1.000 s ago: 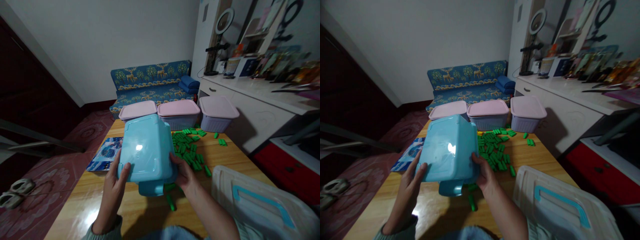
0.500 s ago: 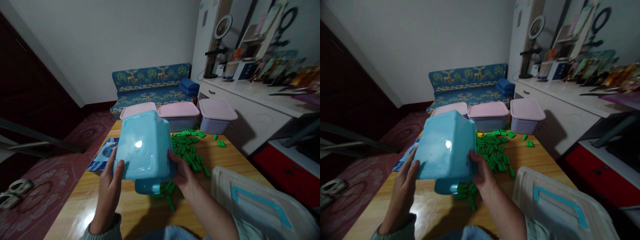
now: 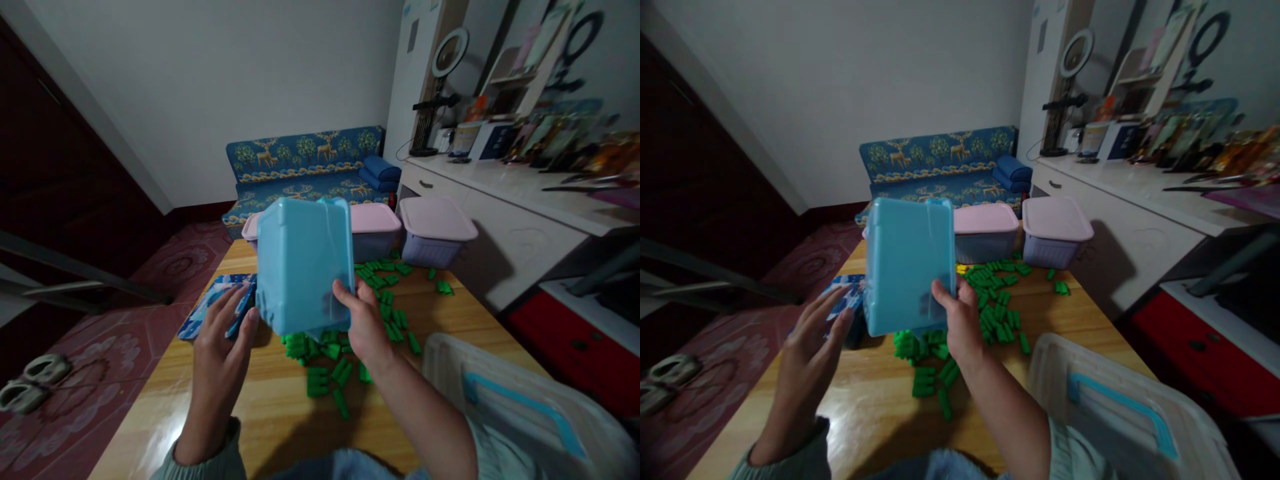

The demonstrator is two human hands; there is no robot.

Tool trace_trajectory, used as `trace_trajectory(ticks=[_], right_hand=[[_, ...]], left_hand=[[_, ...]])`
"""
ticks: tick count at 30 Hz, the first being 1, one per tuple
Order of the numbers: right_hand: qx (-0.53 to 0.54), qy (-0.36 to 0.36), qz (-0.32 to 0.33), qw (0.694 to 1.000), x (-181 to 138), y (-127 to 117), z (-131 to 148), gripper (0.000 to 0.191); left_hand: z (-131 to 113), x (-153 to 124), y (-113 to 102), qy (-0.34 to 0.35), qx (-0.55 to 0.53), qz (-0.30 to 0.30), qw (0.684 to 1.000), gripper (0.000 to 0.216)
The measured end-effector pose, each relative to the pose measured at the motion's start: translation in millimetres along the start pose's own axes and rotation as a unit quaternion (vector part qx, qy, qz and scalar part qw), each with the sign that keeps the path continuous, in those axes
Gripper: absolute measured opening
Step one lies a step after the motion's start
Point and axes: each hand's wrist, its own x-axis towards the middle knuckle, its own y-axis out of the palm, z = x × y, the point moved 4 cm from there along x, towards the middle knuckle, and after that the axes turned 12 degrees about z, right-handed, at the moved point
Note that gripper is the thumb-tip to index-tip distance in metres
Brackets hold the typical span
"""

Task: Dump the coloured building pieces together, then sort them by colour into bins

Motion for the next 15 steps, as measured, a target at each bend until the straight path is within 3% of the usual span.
trace_trajectory(ticks=[2, 3, 5, 7, 8, 10, 12, 15], right_hand=[[-0.162, -0.068, 0.049, 0.983, 1.6, 16.6, 25.0, 0.028], [-0.265, -0.088, 0.068, 0.958, 1.5, 25.2, 34.0, 0.025], [-0.479, -0.105, 0.095, 0.866, 0.3, 40.6, 42.9, 0.021], [-0.641, -0.107, 0.125, 0.75, -1.6, 51.9, 40.6, 0.014], [-0.692, -0.108, 0.143, 0.7, -3.0, 55.6, 36.5, 0.011], [-0.747, -0.106, 0.184, 0.63, -6.9, 59.3, 25.3, 0.013], [-0.77, -0.101, 0.215, 0.592, -12.3, 59.1, 13.6, 0.013], [-0.783, -0.113, 0.256, 0.555, -24.1, 57.7, -1.3, 0.01]], left_hand=[[-1.4, -5.1, 4.1, -0.026, -0.072, 0.005, 0.997, 0.054], [-2.4, -7.9, 7.4, -0.037, -0.11, 0.009, 0.993, 0.057], [-3.1, -12.5, 16.4, -0.058, -0.195, 0.018, 0.979, 0.068], [0.1, -14.7, 29.6, -0.097, -0.301, 0.036, 0.948, 0.083], [3.3, -15.1, 37.5, -0.127, -0.354, 0.048, 0.925, 0.09], [11.1, -14.7, 53.1, -0.195, -0.431, 0.068, 0.878, 0.098], [18.7, -12.9, 65.3, -0.241, -0.466, 0.079, 0.848, 0.088], [27.4, -11.3, 74.6, -0.254, -0.479, 0.075, 0.837, 0.056]])
